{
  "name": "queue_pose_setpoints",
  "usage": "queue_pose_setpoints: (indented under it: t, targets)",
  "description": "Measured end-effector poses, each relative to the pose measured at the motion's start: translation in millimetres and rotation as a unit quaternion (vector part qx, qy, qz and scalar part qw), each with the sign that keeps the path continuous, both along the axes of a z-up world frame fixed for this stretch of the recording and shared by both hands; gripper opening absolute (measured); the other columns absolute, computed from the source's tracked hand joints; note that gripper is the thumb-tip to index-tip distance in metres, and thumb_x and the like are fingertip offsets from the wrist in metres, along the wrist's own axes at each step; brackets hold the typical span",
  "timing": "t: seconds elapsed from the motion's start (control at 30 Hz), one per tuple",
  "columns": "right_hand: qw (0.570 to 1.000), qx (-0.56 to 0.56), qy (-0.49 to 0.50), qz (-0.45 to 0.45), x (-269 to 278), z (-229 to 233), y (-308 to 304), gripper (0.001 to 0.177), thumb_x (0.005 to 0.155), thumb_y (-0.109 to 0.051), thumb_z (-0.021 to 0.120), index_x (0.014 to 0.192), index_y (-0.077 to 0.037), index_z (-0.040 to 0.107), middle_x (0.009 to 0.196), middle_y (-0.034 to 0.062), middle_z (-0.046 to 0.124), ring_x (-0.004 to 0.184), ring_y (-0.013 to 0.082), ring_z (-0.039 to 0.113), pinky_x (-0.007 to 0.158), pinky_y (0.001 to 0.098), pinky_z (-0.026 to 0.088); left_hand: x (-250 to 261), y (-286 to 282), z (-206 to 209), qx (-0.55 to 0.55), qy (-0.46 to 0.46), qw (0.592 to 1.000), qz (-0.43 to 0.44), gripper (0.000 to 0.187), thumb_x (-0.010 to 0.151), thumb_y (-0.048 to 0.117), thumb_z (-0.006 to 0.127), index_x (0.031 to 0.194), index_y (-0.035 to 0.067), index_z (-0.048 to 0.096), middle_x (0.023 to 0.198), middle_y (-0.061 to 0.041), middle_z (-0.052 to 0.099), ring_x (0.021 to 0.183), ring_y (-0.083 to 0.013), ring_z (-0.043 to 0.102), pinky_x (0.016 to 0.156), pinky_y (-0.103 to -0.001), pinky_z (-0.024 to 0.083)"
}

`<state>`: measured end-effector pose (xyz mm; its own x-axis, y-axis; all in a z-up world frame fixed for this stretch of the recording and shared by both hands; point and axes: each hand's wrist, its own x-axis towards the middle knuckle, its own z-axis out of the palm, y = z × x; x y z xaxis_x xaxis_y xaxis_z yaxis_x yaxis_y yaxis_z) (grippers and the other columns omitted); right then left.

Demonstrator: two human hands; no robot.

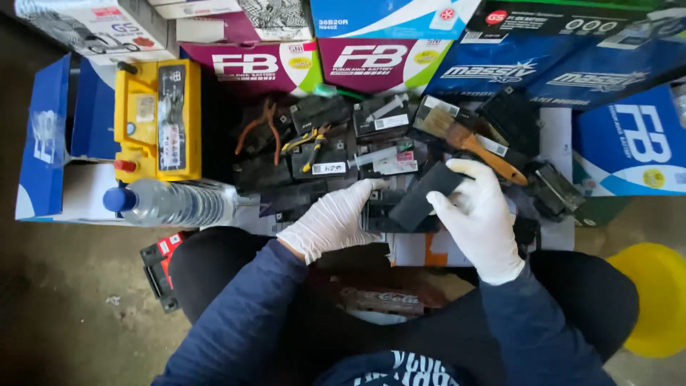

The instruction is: Repairing and maintaining small lead-acid batteries using a syringe, brush, and screwdriver

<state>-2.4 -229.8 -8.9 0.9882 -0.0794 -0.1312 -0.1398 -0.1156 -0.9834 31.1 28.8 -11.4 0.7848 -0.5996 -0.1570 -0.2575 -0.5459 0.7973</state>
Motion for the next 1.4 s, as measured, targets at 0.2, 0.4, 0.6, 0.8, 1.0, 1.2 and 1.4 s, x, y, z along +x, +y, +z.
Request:
queue_pose_setpoints:
  t: [0.2, 0.4, 0.6, 0.8, 1.0, 1.2, 1.4]
  targets:
    - [0.999, 0.031, 0.017, 0.004, 14.6, 26.7, 1.1, 0.073, 0.089, 0.004, 0.068, 0.155, -0.002, 0.037, 0.096, 0.0229, 0.072, 0.065, 0.0337, 0.076, 0.045, 0.0277, 0.062, 12.3, -5.2, 2.9, -0.007, 0.011, 1.0, 0.008, 0.084, 0.068, 0.029, 0.088, 0.143, 0.019, 0.05, 0.128, -0.017, 0.069, 0.117, -0.0447, 0.065, 0.102, -0.055, 0.053]
    - [0.981, -0.159, 0.108, 0.02, 12.9, 19.8, -6.9, 0.045, 0.081, -0.019, 0.083, 0.125, -0.021, 0.075, 0.115, 0.0034, 0.078, 0.105, 0.0159, 0.074, 0.074, 0.028, 0.061, 14.5, -4.5, -4.6, -0.013, 0.018, 1.0, 0.005, 0.082, 0.067, 0.034, 0.089, 0.14, 0.02, 0.054, 0.123, -0.014, 0.072, 0.116, -0.0412, 0.067, 0.099, -0.053, 0.055]
    - [0.946, -0.276, 0.09, 0.146, 35.1, 24.9, -19.9, 0.031, 0.077, -0.038, 0.087, 0.105, -0.027, 0.085, 0.102, -0.0026, 0.084, 0.094, 0.0217, 0.077, 0.073, 0.0334, 0.06, 18.2, -6.9, 11.7, -0.048, 0.045, 0.998, -0.003, 0.084, 0.063, 0.025, 0.09, 0.139, 0.013, 0.054, 0.124, -0.021, 0.069, 0.117, -0.0467, 0.064, 0.099, -0.057, 0.054]
    - [0.949, -0.263, -0.02, 0.173, 53.3, 25.1, -16.9, 0.024, 0.081, -0.03, 0.083, 0.103, -0.019, 0.08, 0.099, 0.0061, 0.081, 0.097, 0.0306, 0.075, 0.082, 0.0406, 0.06, 25.9, -5.0, -2.1, -0.044, 0.031, 0.999, 0.0, 0.084, 0.065, 0.031, 0.089, 0.141, 0.018, 0.055, 0.129, -0.012, 0.069, 0.119, -0.0379, 0.066, 0.101, -0.05, 0.054]
    - [0.944, -0.263, -0.119, 0.159, 26.7, 4.2, -13.7, 0.025, 0.085, -0.028, 0.083, 0.107, -0.018, 0.078, 0.101, 0.003, 0.075, 0.101, 0.0278, 0.071, 0.086, 0.0389, 0.057, 8.9, -0.4, -17.0, -0.053, 0.029, 0.998, 0.018, 0.088, 0.064, 0.03, 0.089, 0.144, 0.018, 0.053, 0.134, -0.01, 0.067, 0.125, -0.0355, 0.063, 0.103, -0.049, 0.053]
    - [0.926, -0.288, -0.142, 0.2, 26.7, -1.6, -19.7, 0.026, 0.091, -0.03, 0.076, 0.114, -0.019, 0.075, 0.105, 0.0028, 0.071, 0.104, 0.0258, 0.07, 0.092, 0.0385, 0.055, 8.7, -0.3, -11.7, -0.069, 0.023, 0.997, 0.012, 0.092, 0.068, 0.032, 0.09, 0.15, 0.017, 0.05, 0.137, -0.011, 0.066, 0.128, -0.036, 0.062, 0.107, -0.049, 0.05]
    - [0.901, -0.3, -0.192, 0.247, 27.5, 1.3, -24.3, 0.032, 0.088, -0.03, 0.079, 0.118, -0.018, 0.075, 0.11, 0.0077, 0.069, 0.108, 0.0311, 0.068, 0.094, 0.0433, 0.055, 12.2, 1.9, -6.2, -0.089, 0.016, 0.996, 0.007, 0.102, 0.063, 0.038, 0.092, 0.152, 0.015, 0.048, 0.138, -0.013, 0.065, 0.13, -0.0382, 0.06, 0.108, -0.052, 0.049]
